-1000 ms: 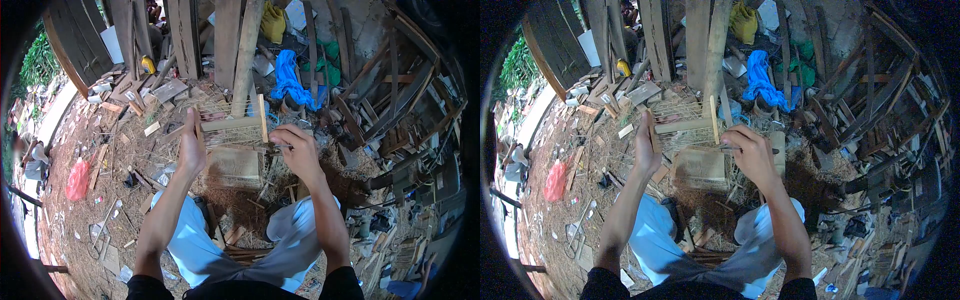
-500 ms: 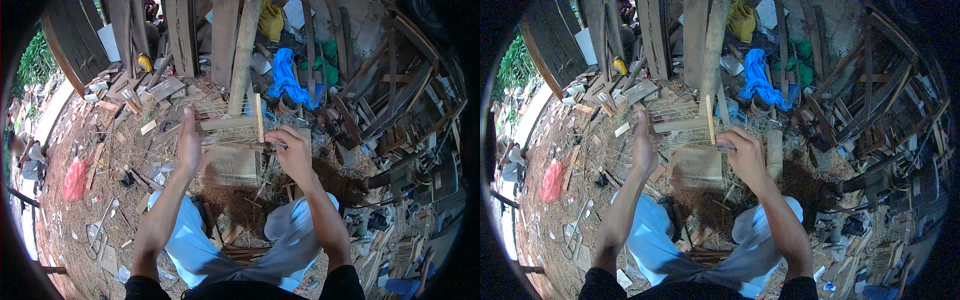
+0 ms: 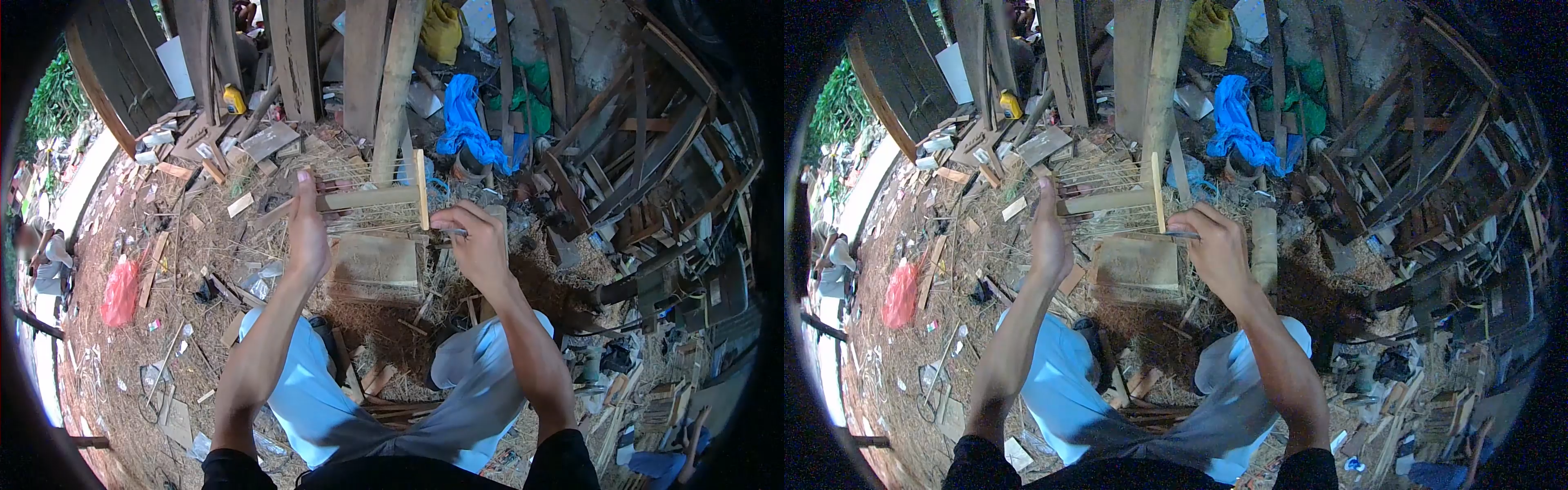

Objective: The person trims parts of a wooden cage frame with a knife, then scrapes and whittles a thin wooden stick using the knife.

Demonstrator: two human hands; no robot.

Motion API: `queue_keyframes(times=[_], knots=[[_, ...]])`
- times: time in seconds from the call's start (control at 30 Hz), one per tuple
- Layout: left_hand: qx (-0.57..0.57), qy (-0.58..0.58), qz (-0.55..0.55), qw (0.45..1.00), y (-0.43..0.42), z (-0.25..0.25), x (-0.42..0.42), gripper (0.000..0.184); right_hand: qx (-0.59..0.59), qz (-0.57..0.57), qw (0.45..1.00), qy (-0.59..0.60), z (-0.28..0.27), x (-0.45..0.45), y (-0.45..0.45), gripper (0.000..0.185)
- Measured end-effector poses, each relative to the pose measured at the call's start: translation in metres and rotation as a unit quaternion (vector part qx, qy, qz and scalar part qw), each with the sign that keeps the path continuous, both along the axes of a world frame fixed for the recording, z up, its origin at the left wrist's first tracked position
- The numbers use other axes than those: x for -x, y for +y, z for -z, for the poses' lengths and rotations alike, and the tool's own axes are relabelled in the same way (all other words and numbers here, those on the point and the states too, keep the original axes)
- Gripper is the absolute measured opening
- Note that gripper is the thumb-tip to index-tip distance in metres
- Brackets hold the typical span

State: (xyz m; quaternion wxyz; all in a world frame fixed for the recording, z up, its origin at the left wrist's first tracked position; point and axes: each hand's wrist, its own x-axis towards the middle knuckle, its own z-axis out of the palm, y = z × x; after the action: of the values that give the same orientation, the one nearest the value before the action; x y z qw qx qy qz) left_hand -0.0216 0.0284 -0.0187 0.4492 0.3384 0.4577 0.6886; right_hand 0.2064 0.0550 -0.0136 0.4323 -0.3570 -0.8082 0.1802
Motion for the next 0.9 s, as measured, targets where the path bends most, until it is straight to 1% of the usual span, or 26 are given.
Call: queue_keyframes(times=[0.1, 0.17, 0.37, 0.5, 0.57, 0.63, 0.73, 0.9], knots=[[-0.001, 0.001, 0.003, 1.000, 0.000, 0.002, 0.001, 0.048, -0.004, 0.010, 1.000, -0.013, -0.001, 0.000, -0.002, 0.027], [-0.004, 0.003, 0.005, 1.000, 0.000, 0.001, -0.001, 0.047, 0.013, 0.013, 1.000, -0.021, -0.002, 0.000, -0.003, 0.029], [0.001, -0.026, -0.020, 0.999, 0.002, 0.003, -0.001, 0.045, 0.022, 0.001, 1.000, -0.003, -0.004, 0.002, -0.005, 0.031], [0.005, -0.035, -0.017, 0.999, 0.001, 0.004, 0.001, 0.048, 0.019, -0.003, 1.000, 0.017, 0.000, 0.003, -0.003, 0.031], [-0.004, -0.040, -0.010, 0.999, 0.000, 0.002, 0.000, 0.049, -0.004, 0.006, 1.000, -0.014, -0.001, 0.002, -0.002, 0.030], [-0.002, -0.023, -0.011, 1.000, -0.001, 0.000, -0.002, 0.051, -0.002, 0.010, 1.000, -0.011, -0.002, 0.003, -0.003, 0.029], [0.006, -0.012, -0.028, 1.000, -0.005, -0.011, -0.009, 0.052, 0.003, 0.013, 1.000, -0.009, -0.002, 0.003, -0.003, 0.028], [-0.008, -0.022, -0.017, 1.000, 0.000, -0.003, -0.004, 0.050, 0.002, -0.002, 1.000, -0.013, 0.000, 0.000, -0.001, 0.026]])
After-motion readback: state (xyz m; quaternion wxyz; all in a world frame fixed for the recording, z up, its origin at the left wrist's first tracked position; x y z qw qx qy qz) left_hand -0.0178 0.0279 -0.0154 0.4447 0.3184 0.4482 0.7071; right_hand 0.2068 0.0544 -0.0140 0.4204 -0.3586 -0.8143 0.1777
